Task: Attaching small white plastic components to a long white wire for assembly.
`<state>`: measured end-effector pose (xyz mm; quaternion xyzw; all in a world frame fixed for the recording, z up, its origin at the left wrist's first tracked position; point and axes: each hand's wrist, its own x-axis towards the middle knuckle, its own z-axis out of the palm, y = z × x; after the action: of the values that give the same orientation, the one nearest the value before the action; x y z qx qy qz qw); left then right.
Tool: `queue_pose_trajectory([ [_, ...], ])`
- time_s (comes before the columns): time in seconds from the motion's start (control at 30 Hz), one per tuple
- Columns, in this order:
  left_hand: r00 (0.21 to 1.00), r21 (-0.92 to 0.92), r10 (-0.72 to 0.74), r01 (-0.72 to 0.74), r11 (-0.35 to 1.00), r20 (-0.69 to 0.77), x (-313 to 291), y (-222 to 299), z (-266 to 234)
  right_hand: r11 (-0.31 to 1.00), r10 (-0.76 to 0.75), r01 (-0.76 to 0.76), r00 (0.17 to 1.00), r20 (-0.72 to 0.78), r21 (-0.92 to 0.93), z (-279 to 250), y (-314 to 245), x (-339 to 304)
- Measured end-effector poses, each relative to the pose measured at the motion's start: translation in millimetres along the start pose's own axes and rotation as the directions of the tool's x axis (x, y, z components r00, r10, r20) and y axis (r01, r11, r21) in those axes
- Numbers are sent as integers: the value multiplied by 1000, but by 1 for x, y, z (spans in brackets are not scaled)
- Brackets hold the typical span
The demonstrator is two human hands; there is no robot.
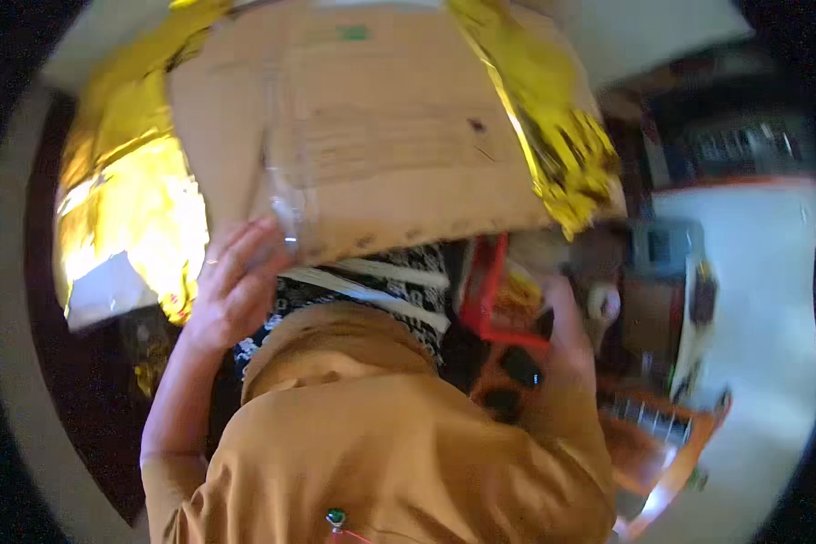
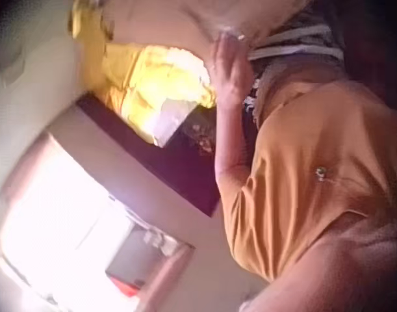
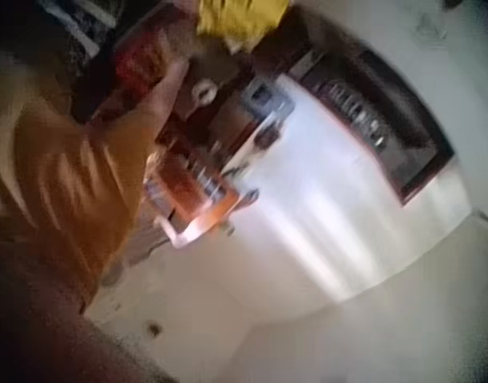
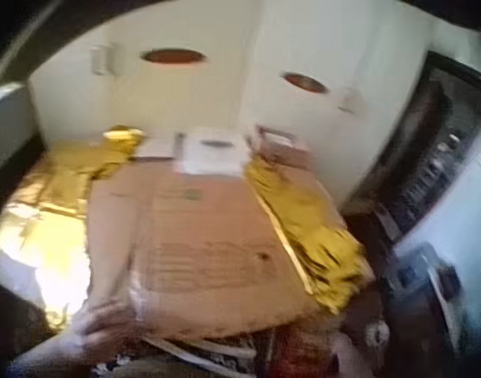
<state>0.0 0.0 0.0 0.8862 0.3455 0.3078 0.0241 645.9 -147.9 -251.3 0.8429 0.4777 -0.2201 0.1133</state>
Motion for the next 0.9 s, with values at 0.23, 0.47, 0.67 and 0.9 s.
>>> queue_pose_trajectory([
  [0.23, 961, 103, -226, 244, 964, -160, -1, -15, -72, 765, -408, 391, 909, 84, -512, -59, -125, 16],
  [0.47, 836, -96, -528, 519, 849, -150, 18, -72, -103, 483, -875, 737, 414, 250, 473, -305, -365, -119],
  [0.67, 930, -74, -368, 366, 928, -19, 86, -105, -82, 607, -609, 708, 707, -360, 362, -424, -434, 55],
  [0.9, 923, -127, -378, 384, 914, 70, 104, -131, -67, 759, -387, 586, 756, -527, 284, -518, -485, 247],
])
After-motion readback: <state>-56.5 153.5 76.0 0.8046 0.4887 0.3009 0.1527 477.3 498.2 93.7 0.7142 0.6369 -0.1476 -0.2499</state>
